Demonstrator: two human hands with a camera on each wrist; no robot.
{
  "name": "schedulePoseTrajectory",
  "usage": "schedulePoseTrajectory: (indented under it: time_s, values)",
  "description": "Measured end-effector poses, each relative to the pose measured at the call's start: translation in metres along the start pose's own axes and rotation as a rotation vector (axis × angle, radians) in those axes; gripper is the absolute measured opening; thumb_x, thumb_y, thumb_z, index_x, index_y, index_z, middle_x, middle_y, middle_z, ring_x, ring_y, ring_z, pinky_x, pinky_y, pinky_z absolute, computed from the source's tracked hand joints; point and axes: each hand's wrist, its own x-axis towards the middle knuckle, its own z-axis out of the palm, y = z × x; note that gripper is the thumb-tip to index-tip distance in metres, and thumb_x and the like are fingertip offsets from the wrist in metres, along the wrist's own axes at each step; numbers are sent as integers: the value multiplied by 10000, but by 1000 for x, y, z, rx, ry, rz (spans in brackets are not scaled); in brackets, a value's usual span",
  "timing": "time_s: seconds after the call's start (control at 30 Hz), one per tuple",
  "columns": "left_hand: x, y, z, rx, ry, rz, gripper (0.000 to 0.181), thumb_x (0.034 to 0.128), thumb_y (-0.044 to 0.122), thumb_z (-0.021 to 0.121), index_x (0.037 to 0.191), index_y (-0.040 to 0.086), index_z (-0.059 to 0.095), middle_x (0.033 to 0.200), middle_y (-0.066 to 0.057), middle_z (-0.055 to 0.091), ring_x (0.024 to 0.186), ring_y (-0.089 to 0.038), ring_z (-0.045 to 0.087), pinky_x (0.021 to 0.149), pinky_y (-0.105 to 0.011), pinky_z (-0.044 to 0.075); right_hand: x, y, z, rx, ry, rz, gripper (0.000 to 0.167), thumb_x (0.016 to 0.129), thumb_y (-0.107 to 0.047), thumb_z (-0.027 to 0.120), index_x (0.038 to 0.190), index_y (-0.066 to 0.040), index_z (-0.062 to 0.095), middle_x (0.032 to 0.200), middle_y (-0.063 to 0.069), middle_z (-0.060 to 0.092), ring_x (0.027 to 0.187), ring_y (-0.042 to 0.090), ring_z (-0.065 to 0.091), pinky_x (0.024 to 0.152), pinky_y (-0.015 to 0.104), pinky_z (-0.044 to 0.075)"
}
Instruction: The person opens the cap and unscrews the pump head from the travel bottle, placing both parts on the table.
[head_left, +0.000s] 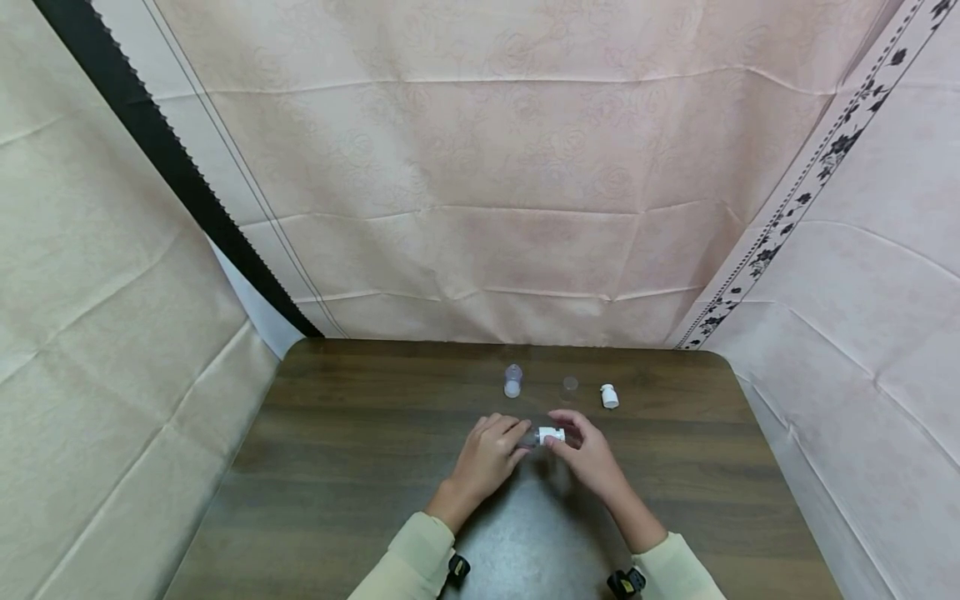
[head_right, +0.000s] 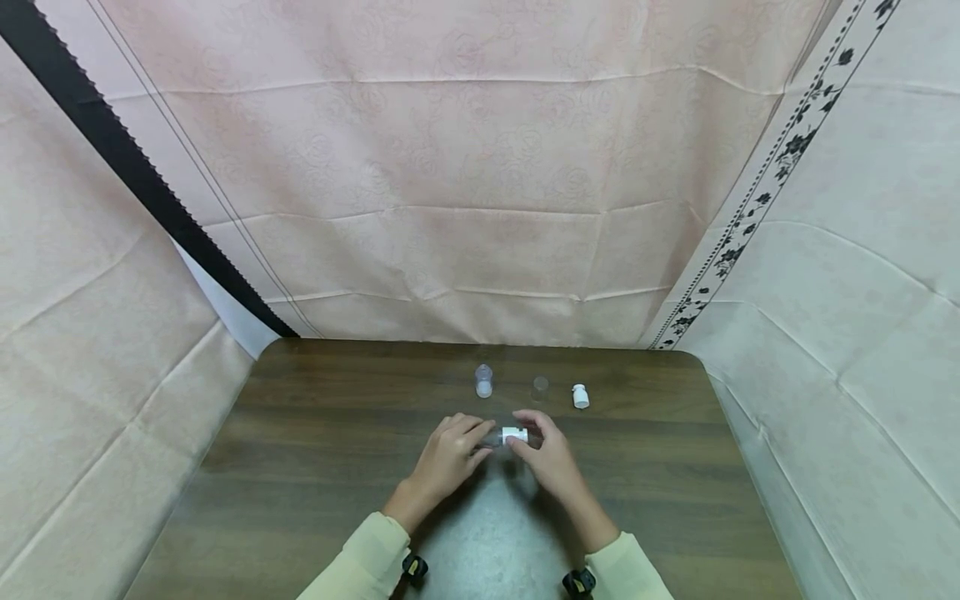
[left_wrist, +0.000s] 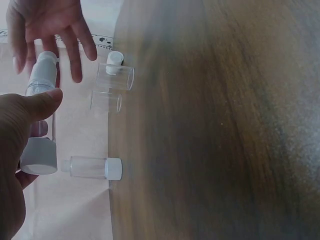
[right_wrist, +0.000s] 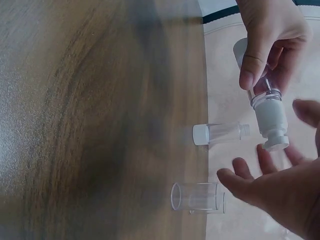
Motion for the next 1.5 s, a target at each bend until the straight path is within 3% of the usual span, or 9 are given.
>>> schedulePoseTrajectory:
  time_s: [0.17,0.3,0.47,0.7,0.9,1.03,1.3,1.43,1.5]
  values:
    - [0,0,0,44,9,35,392,827,279,888,1159,107,769,1040,11,750,886,-131,670,736,-285,528,1,0,2,-10,20,88,323,990,-170,711,1265,-7,665,1209,196,685,1047,240,673,878,349,580]
    - [1,0,2,69,19,55,390,817,263,894,1147,98,768,1030,5,747,876,-137,666,727,-289,524,2,3,3,35,-5,125,251,994,-129,693,1197,19,682,1058,168,681,904,266,702,763,360,621]
    - [1,1,2,65,30,59,394,803,249,905,1141,95,771,1019,0,746,868,-142,664,719,-292,523,2,7,4,57,-22,111,210,971,-67,702,1152,37,682,969,144,671,772,289,704,686,336,608]
    - [-1,3,1,-8,18,-1,395,813,272,901,1150,109,774,1026,12,758,874,-135,673,717,-288,531,1,7,2,26,-9,15,246,898,7,765,1132,-8,686,1055,167,690,886,122,612,745,201,512]
    - [0,6,-1,-78,-10,-66,414,813,278,901,1171,116,771,1031,18,758,901,-148,685,752,-315,570,-3,0,3,-10,34,0,298,847,-38,836,1104,-59,687,1021,122,654,855,149,561,695,195,464]
    - [1,8,-1,-109,-17,-86,420,803,276,907,1166,112,773,1022,15,756,902,-149,690,774,-318,579,-4,-2,5,-50,75,-33,289,820,-56,868,1046,-90,691,1085,99,639,910,175,580,732,187,486]
    - [1,9,0,-144,-46,-107,418,809,274,901,1171,106,774,1026,12,756,898,-141,690,786,-308,574,-6,0,11,-94,138,-165,294,793,70,841,1020,-34,687,1119,132,661,1000,252,659,814,303,599]
    - [0,10,-1,-140,-78,-126,411,819,281,893,1175,113,774,1034,14,755,903,-135,691,800,-309,577,-13,-20,12,-110,144,-194,315,785,137,809,1055,37,681,1109,183,664,1003,328,676,812,388,612]
    - [0,10,-2,-140,-95,-138,407,826,286,888,1178,117,773,1037,15,754,907,-134,692,805,-312,580,-15,-24,11,-113,146,-196,336,784,143,807,1076,41,676,1108,186,668,1008,337,681,812,372,611]
